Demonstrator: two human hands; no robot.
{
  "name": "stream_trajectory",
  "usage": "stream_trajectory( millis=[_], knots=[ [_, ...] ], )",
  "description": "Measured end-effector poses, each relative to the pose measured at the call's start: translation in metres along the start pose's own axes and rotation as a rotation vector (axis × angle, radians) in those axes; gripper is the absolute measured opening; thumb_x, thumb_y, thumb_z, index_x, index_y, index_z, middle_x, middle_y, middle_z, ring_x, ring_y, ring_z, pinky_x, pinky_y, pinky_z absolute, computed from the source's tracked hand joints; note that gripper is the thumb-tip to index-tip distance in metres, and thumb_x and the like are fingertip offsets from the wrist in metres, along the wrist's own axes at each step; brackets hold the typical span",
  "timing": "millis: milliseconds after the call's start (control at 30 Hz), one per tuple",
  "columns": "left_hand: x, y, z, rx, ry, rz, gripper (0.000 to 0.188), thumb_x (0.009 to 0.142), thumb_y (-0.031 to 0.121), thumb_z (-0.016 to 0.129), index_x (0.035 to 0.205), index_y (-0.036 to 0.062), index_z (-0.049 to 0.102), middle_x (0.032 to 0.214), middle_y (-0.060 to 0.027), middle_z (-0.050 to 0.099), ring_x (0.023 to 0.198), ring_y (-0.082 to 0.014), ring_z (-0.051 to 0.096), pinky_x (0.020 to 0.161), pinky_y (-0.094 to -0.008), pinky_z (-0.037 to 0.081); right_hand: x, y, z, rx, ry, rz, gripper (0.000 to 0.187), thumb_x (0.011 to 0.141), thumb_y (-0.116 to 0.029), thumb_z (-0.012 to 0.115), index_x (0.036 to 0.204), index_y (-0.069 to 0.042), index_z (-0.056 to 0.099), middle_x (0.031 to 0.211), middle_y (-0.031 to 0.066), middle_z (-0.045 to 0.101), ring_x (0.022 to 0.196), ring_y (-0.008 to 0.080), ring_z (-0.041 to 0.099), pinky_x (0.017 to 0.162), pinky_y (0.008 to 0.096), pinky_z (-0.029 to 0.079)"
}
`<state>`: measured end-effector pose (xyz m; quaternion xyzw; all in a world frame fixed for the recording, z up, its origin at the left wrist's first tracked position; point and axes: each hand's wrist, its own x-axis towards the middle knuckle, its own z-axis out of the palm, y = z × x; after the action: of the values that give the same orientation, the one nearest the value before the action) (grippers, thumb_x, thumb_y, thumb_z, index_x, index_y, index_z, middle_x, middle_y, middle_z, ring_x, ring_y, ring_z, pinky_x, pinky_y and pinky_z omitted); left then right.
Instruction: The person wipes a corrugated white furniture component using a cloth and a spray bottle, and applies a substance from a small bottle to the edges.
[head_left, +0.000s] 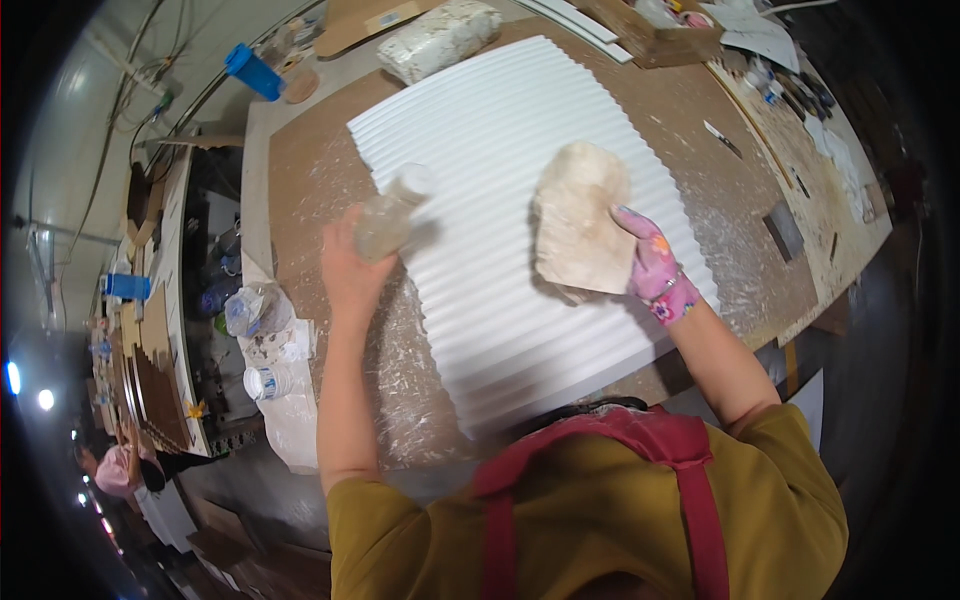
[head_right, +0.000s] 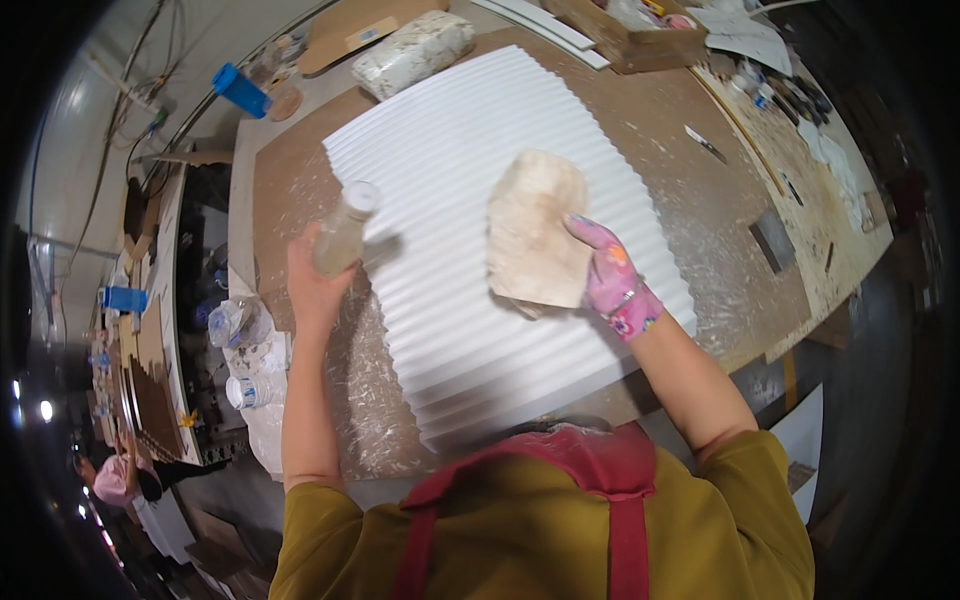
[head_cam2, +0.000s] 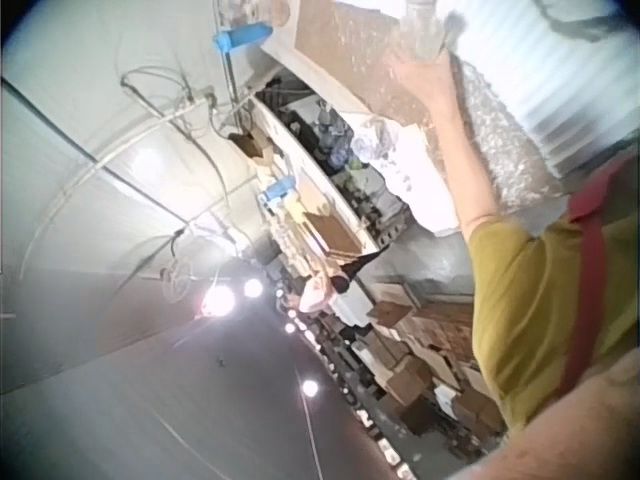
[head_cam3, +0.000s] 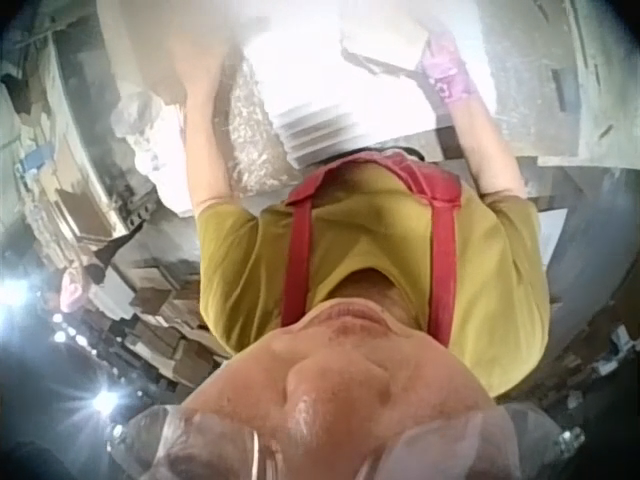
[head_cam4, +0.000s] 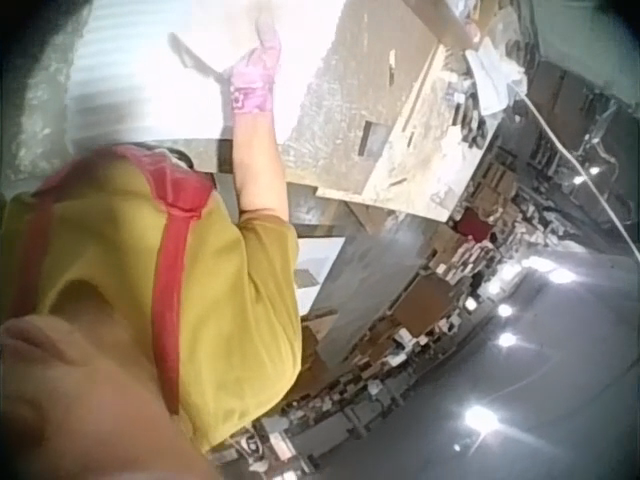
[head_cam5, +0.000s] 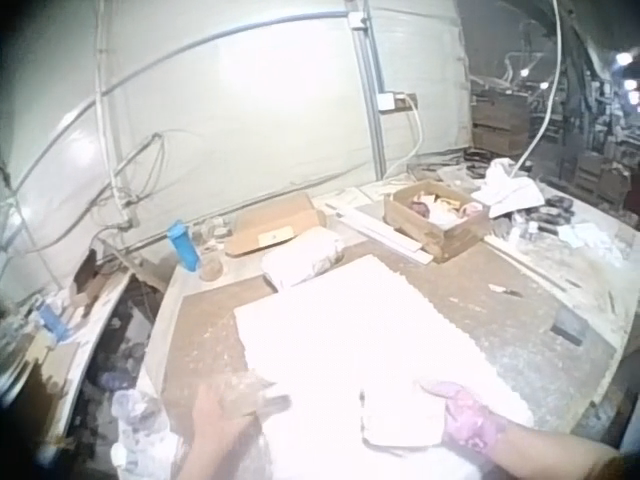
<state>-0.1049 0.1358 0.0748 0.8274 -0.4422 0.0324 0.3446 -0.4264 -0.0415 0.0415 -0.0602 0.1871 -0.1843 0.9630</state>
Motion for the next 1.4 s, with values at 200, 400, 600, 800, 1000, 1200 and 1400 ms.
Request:
stream_trajectory(
  millis=[200,400,600,800,1000,1200,1400],
  knots=[
    [-0.014,0.083,0.016,0.309,-0.169,0.598,0.066,0.066,0.02,0.08,0.128,0.0217,0.057,0.115,-0.0096,0.057,0.106,-0.0253,0.056,0.088,-0.0422,0.042,-0.009,0.01,0.018,-0.105,-0.066,-0.147,0.05,0.095,-0.02,0.054,0.136,0.003,0.038,0.127,0.0207,0.056,0.116,0.0324,0.058,0.102,0.0455,0.046],
    [0.005,0.119,0.018,0.544,-0.188,0.718,0.073,0.061,0.019,0.082,0.129,0.0229,0.054,0.117,-0.0061,0.057,0.108,-0.024,0.055,0.087,-0.0429,0.04,-0.046,0.004,0.007,-0.102,-0.111,-0.162,0.048,0.096,-0.017,0.051,0.139,0.0,0.037,0.131,0.0194,0.053,0.12,0.0314,0.055,0.104,0.0455,0.045],
    [0.004,0.171,0.01,0.628,-0.268,0.82,0.075,0.059,0.015,0.083,0.128,0.0239,0.055,0.115,-0.0057,0.058,0.108,-0.0236,0.054,0.089,-0.0431,0.04,-0.061,-0.015,-0.023,0.078,-0.19,-0.119,0.054,0.096,-0.028,0.051,0.141,-0.001,0.035,0.135,0.0194,0.051,0.123,0.0333,0.052,0.107,0.0481,0.039],
    [-0.015,0.202,0.009,0.724,-0.286,0.831,0.074,0.059,0.016,0.083,0.127,0.0232,0.055,0.115,-0.006,0.057,0.107,-0.0235,0.054,0.091,-0.0438,0.04,-0.08,-0.036,-0.038,0.068,-0.176,-0.171,0.061,0.096,-0.038,0.048,0.143,-0.002,0.033,0.14,0.0193,0.047,0.126,0.0348,0.049,0.108,0.0489,0.037],
    [-0.016,0.231,0.018,0.64,-0.328,0.854,0.069,0.063,0.013,0.079,0.127,0.0209,0.055,0.109,-0.0056,0.057,0.101,-0.025,0.055,0.085,-0.042,0.042,-0.088,-0.044,-0.047,0.07,-0.159,-0.132,0.067,0.096,-0.043,0.044,0.146,-0.002,0.029,0.143,0.0214,0.042,0.128,0.0374,0.046,0.109,0.0531,0.036],
    [0.015,0.258,0.074,0.283,-0.513,0.606,0.067,0.068,0.021,0.079,0.129,0.018,0.053,0.112,-0.0103,0.061,0.103,-0.0308,0.059,0.087,-0.0415,0.046,-0.105,-0.105,-0.03,0.13,-0.275,-0.193,0.061,0.096,-0.038,0.047,0.142,-0.001,0.034,0.14,0.0204,0.046,0.126,0.0356,0.048,0.109,0.0499,0.035],
    [0.075,0.305,0.158,-0.17,-0.609,0.45,0.074,0.068,0.024,0.08,0.133,0.0135,0.048,0.125,-0.0134,0.059,0.115,-0.0312,0.056,0.098,-0.0373,0.044,-0.093,-0.196,-0.014,-0.033,-0.213,-0.46,0.062,0.093,-0.04,0.051,0.14,-0.001,0.038,0.135,0.0214,0.051,0.122,0.0363,0.052,0.108,0.0497,0.038]
  ],
)
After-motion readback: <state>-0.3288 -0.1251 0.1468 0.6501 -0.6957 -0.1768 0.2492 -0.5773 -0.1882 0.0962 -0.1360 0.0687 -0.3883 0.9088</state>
